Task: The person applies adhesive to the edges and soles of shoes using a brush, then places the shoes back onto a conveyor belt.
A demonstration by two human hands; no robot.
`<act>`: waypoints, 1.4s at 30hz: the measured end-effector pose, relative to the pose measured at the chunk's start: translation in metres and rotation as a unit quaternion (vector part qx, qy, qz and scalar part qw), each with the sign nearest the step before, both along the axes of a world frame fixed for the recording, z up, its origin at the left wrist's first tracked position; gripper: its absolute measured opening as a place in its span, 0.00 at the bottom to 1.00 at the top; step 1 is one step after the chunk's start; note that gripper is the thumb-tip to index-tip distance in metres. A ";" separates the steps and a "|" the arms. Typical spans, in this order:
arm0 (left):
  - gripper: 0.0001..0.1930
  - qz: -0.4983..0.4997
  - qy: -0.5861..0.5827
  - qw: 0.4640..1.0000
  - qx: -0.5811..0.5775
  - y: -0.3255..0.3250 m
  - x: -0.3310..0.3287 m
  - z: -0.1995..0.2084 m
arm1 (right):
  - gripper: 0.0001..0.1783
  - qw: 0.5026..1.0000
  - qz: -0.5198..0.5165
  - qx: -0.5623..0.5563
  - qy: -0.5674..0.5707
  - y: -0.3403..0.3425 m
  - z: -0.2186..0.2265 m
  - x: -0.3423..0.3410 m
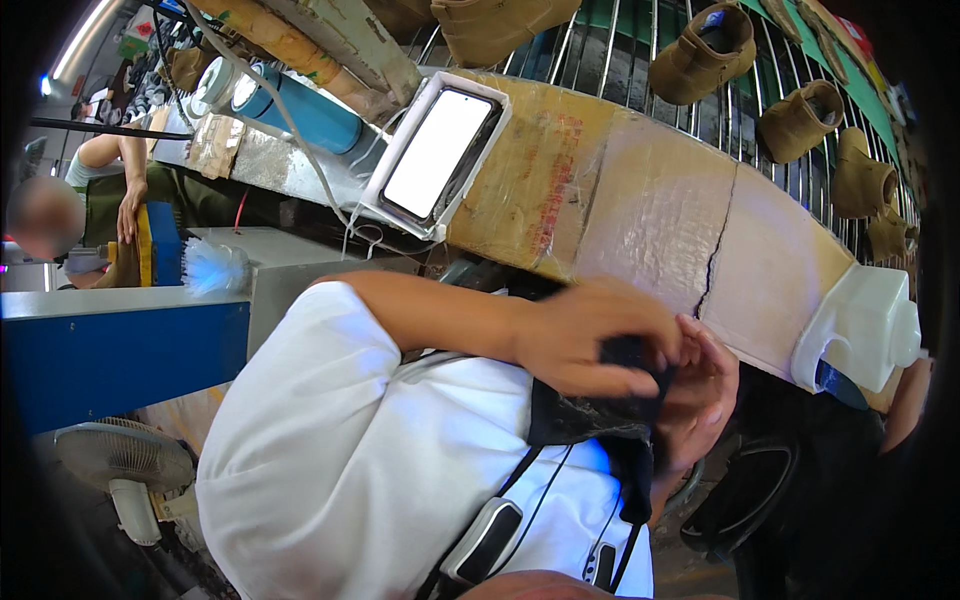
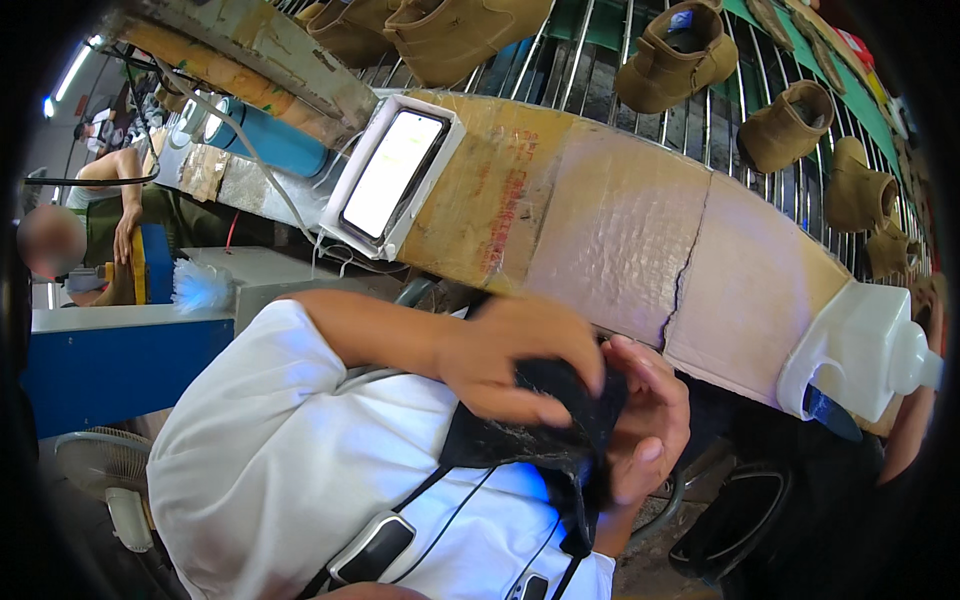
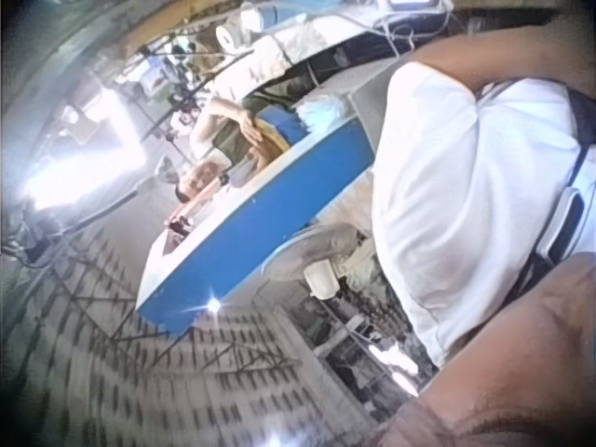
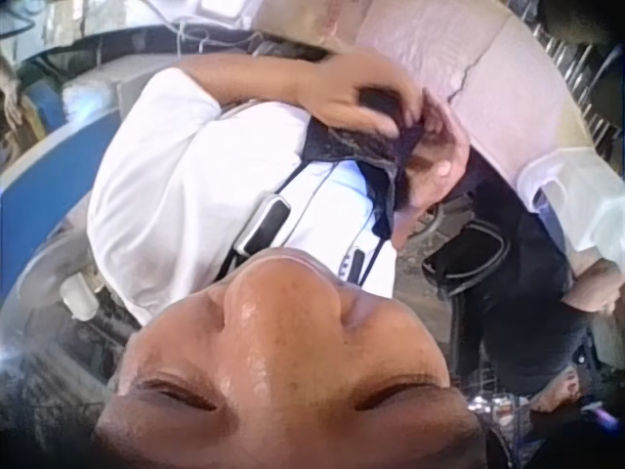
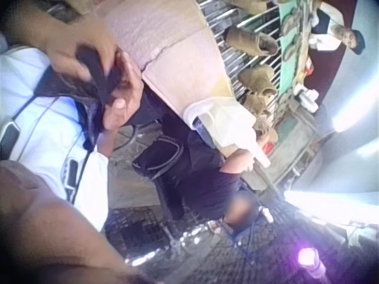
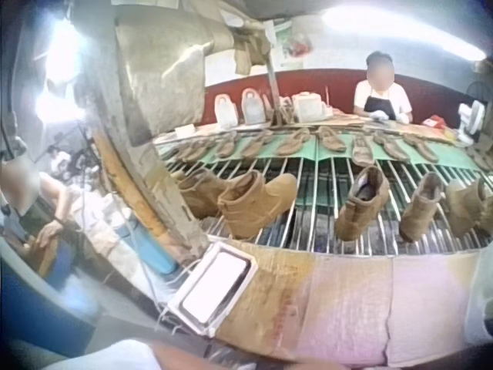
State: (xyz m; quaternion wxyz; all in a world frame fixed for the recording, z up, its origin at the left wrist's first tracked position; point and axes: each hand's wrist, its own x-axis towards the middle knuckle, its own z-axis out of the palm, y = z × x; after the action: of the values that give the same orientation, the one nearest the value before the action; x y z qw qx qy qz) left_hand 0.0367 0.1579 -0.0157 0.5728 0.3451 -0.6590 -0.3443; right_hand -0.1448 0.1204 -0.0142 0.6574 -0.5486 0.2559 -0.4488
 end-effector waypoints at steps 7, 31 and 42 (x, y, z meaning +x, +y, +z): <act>0.16 0.431 -0.285 0.855 -0.037 0.108 0.099 -0.045 | 0.33 0.998 0.054 -0.017 0.003 -0.019 -0.013 -0.002; 0.11 0.461 -0.395 0.794 -0.042 0.123 0.112 -0.034 | 0.30 0.998 0.058 0.004 -0.002 -0.021 -0.017 0.009; 0.10 -0.118 0.115 0.980 0.113 -0.007 -0.002 -0.004 | 0.38 0.998 0.044 0.042 -0.013 -0.002 -0.009 0.009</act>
State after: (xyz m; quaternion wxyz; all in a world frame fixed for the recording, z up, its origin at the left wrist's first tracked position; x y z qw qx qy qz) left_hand 0.0346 0.1509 -0.0200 0.5574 0.2856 -0.5819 -0.5188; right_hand -0.1358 0.1186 -0.0234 0.7021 -0.5255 0.2411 -0.4157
